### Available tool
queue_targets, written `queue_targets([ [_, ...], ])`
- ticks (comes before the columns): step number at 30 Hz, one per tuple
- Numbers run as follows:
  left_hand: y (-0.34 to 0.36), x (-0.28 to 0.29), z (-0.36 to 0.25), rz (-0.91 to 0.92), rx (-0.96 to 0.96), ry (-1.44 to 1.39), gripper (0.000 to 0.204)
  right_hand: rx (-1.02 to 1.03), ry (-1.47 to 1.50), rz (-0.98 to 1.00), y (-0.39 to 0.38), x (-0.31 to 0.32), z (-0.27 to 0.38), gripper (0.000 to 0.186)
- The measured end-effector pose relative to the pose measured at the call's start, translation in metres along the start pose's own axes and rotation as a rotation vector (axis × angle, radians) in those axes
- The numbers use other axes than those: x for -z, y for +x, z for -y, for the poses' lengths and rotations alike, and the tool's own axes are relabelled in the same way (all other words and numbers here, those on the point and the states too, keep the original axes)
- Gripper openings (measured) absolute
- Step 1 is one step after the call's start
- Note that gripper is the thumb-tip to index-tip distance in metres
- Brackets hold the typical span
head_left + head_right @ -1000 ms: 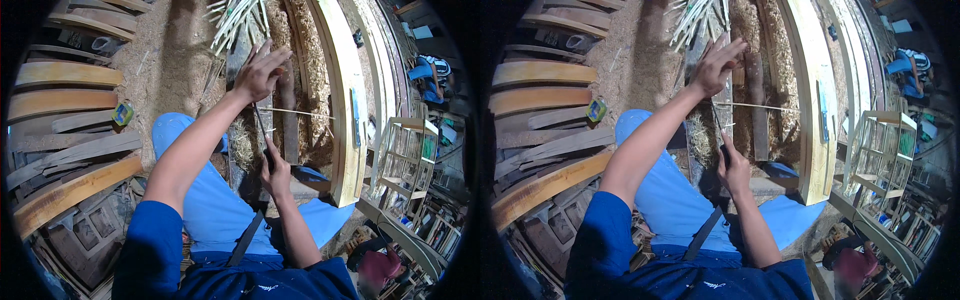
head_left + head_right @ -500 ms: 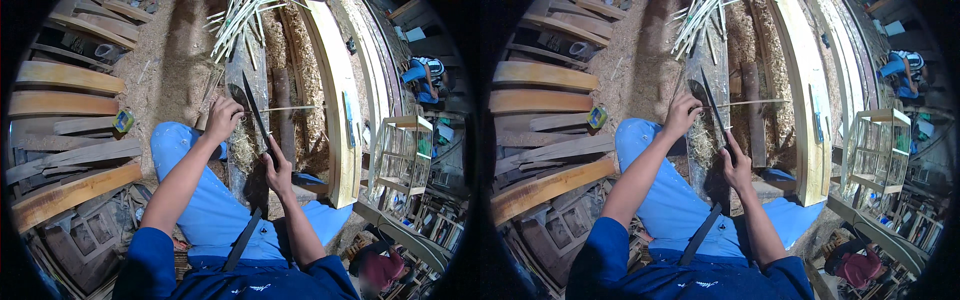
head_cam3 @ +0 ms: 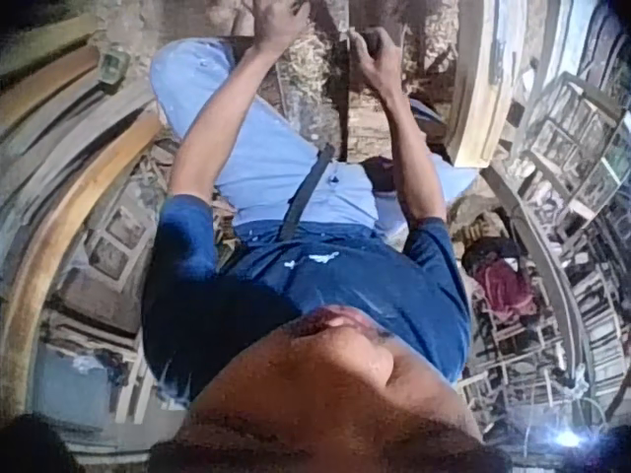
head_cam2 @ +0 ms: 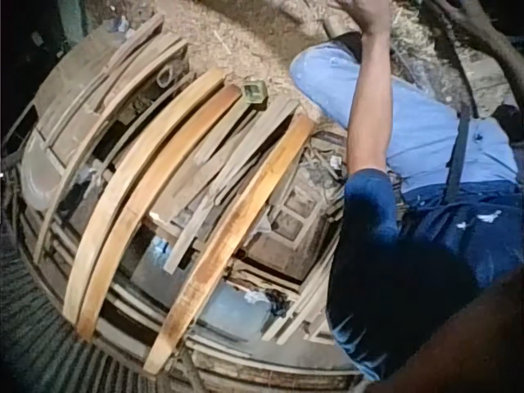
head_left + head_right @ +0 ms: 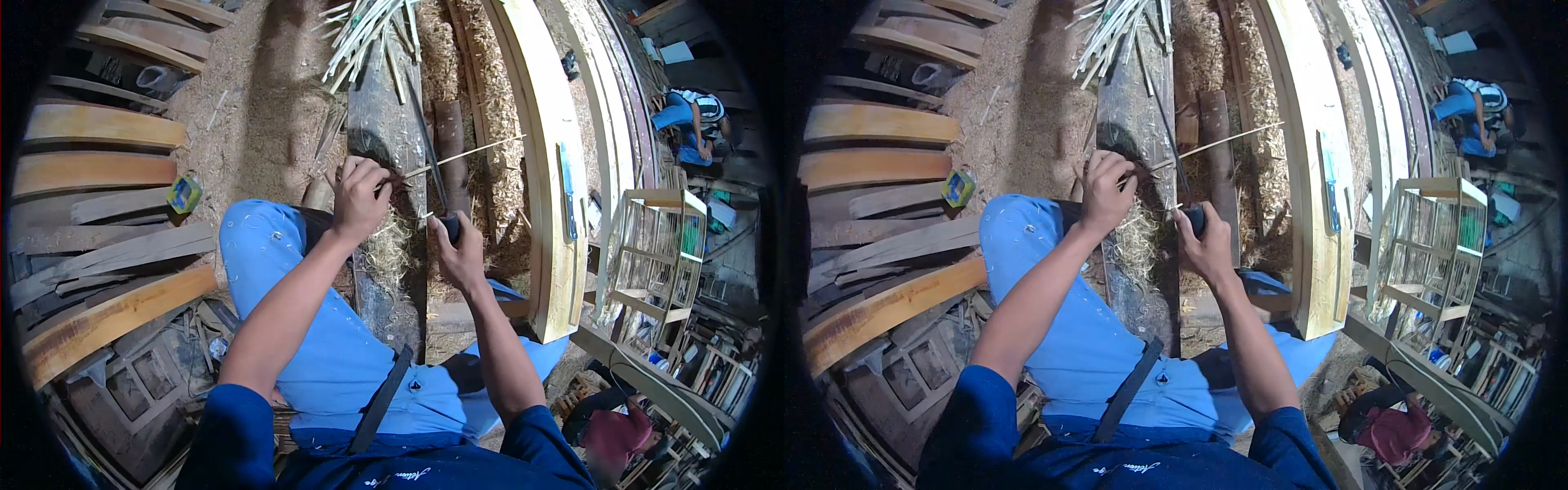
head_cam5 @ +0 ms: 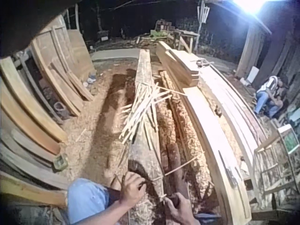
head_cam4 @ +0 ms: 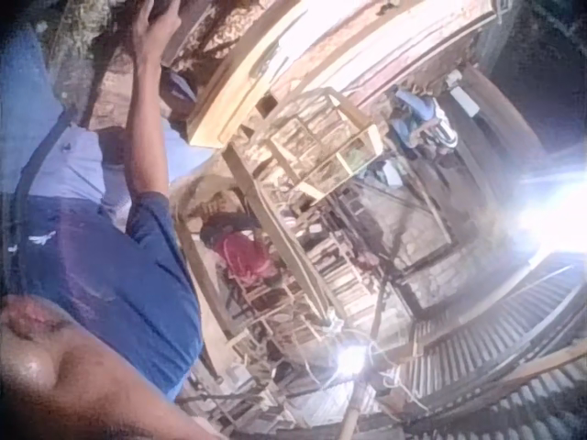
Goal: The person uses a large blade to shave down a thin wooden strip by hand, holding the strip against a wooden log and drawing the blade toward themselves to remove shavings from the surface.
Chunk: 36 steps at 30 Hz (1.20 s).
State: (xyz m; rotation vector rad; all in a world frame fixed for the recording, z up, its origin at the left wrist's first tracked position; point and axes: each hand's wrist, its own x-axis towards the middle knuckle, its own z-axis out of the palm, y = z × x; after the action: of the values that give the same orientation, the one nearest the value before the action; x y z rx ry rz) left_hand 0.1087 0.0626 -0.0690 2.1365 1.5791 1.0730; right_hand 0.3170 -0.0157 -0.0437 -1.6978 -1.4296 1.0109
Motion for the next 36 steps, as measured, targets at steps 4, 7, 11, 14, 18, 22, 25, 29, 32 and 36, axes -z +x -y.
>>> queue_targets([
  [4,-0.009,0.001,-0.005,0.03,0.047,0.108,0.012,-0.006,-0.077,0.079,0.012,-0.001,-0.008,0.042],
  [7,-0.009,-0.002,0.0,0.012,0.151,-0.025,0.011,-0.003,-0.062,0.13,0.015,-0.007,-0.01,0.046],
  [11,-0.001,-0.007,-0.011,0.003,0.141,0.049,0.012,-0.021,-0.088,0.139,0.018,-0.006,-0.021,0.048],
  [14,-0.002,-0.007,-0.015,-0.023,0.14,0.042,0.012,-0.057,-0.079,0.132,0.02,-0.004,-0.029,0.051],
  [18,-0.001,-0.006,-0.015,-0.025,0.132,0.008,0.012,-0.067,-0.125,0.15,0.027,0.0,-0.029,0.051],
  [22,-0.001,-0.008,-0.008,-0.022,0.136,-0.052,0.013,-0.036,-0.189,0.167,0.034,-0.002,-0.016,0.048],
  [25,-0.001,-0.006,-0.012,-0.014,0.126,0.015,0.013,-0.019,-0.161,0.191,0.035,-0.001,-0.008,0.045],
  [29,0.0,-0.005,-0.017,-0.023,0.131,-0.003,0.01,-0.032,-0.179,0.196,0.034,-0.001,-0.012,0.041],
  [32,-0.002,-0.004,-0.016,0.067,0.168,0.097,0.011,0.067,-0.137,0.17,0.031,0.0,-0.012,0.038],
  [36,-0.001,-0.007,-0.017,-0.025,0.143,0.015,0.009,0.016,-0.051,0.173,0.037,-0.002,-0.003,0.038],
])
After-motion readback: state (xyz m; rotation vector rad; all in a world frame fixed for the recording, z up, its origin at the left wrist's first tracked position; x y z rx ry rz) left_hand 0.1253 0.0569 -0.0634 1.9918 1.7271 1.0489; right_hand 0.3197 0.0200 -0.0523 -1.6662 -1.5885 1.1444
